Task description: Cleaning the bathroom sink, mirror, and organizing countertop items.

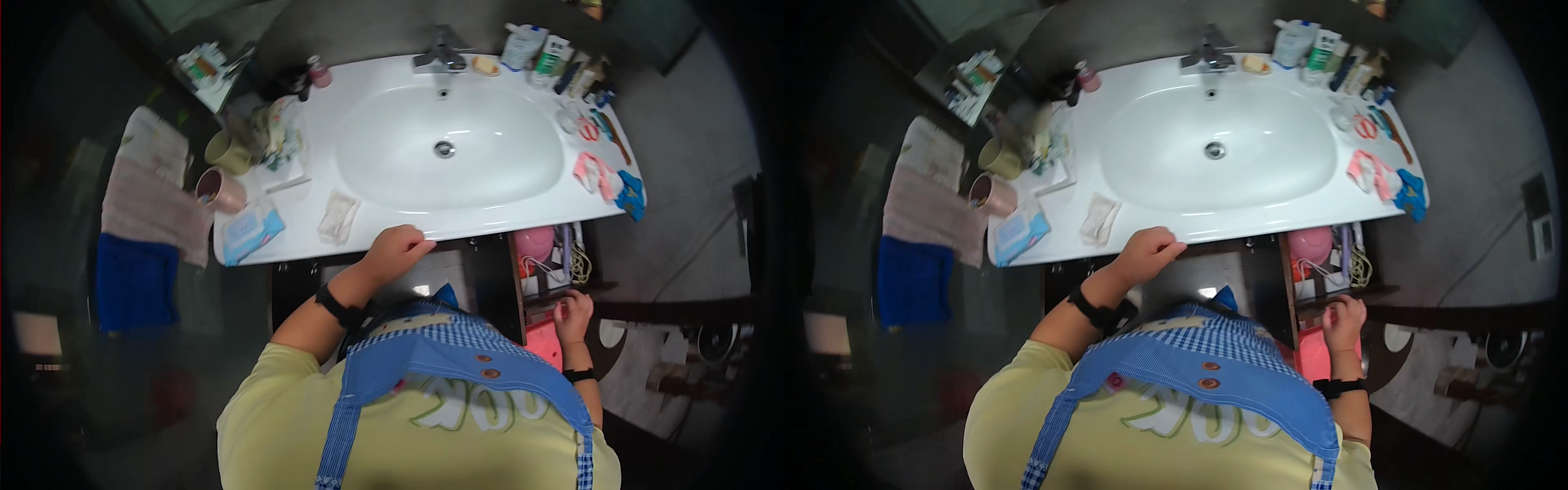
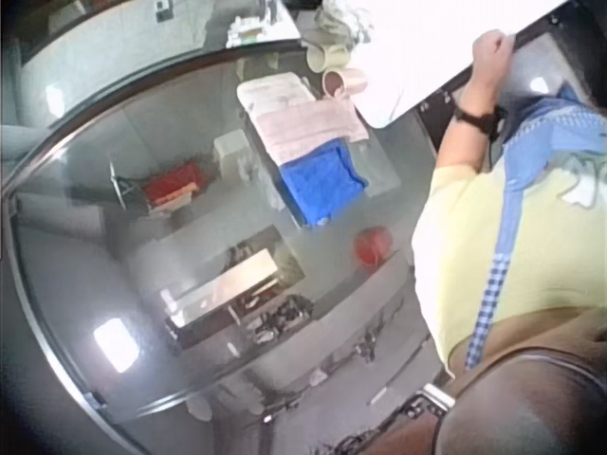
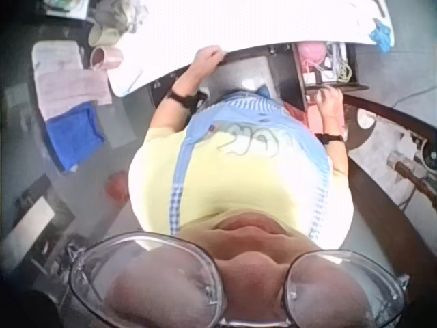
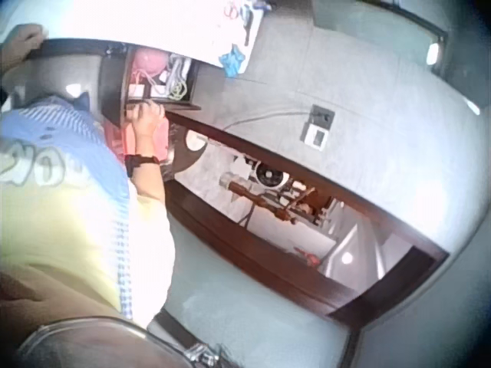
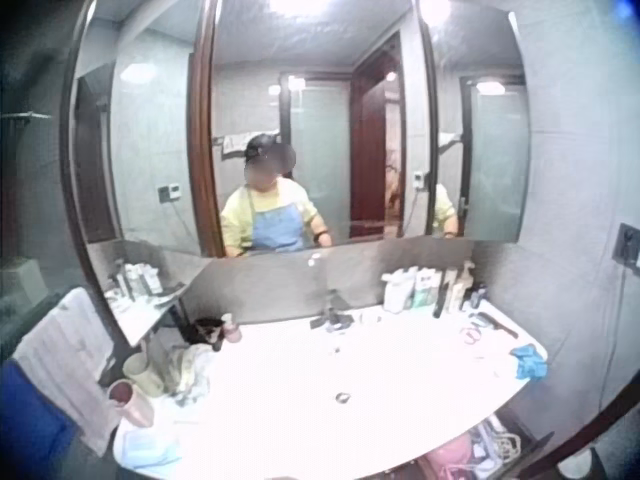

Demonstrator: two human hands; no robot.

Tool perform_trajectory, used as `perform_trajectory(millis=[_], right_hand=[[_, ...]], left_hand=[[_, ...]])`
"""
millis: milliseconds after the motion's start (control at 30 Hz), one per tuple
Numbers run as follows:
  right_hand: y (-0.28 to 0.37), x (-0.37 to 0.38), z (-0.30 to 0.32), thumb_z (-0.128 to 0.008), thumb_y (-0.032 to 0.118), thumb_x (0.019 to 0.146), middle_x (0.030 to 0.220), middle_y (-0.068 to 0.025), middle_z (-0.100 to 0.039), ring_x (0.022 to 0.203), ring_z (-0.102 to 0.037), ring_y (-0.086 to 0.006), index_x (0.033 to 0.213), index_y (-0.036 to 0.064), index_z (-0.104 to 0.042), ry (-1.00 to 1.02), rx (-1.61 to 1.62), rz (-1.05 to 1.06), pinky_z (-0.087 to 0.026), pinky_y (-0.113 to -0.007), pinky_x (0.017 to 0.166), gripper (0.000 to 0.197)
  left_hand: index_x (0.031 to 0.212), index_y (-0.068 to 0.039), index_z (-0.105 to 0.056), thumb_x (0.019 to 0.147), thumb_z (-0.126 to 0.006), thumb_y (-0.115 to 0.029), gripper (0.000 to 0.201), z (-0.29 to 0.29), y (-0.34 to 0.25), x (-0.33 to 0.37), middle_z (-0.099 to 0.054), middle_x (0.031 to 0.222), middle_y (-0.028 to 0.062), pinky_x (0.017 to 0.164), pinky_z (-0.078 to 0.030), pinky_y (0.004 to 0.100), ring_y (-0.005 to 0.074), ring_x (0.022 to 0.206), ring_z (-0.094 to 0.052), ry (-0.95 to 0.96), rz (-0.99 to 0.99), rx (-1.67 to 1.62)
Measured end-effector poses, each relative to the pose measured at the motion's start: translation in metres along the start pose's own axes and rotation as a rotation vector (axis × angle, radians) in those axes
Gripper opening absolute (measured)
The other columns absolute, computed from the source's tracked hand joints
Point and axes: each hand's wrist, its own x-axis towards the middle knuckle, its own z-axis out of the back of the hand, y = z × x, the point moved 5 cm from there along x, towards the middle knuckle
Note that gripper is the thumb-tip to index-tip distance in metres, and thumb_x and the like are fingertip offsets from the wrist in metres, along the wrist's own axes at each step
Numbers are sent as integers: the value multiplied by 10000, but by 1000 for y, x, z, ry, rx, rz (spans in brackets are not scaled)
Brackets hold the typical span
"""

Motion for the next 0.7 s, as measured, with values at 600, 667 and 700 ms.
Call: perform_trajectory(millis=[600, 667, 700], right_hand=[[-40, 121, -48, -598, 35, 681, 1021, -124, -495, 930, -470, -315, 740, 39, -489, -68, 169, 180, -362, -385, 805, 124], [-34, 118, -48, -579, 39, 679, 1042, -136, -486, 954, -460, -322, 812, 45, -505, -77, 186, 136, -351, -398, 820, 153], [-30, 121, -46, -560, 43, 677, 1064, -147, -478, 978, -449, -329, 884, 52, -522, -89, 201, 106, -341, -411, 835, 211]], left_hand=[[817, -100, -574, 652, -548, -138, 171, 94, 18, -56, -544, 870, 114, 751, -413, 382, 325, 826, -493, -577, 417, 489], [836, -122, -584, 646, -574, -159, 193, 107, 28, -54, -546, 894, 111, 773, -408, 381, 316, 857, -490, -542, 431, 520], [836, -122, -584, 646, -574, -159, 193, 113, 32, -50, -546, 894, 111, 773, -408, 381, 316, 857, -490, -539, 419, 520]])
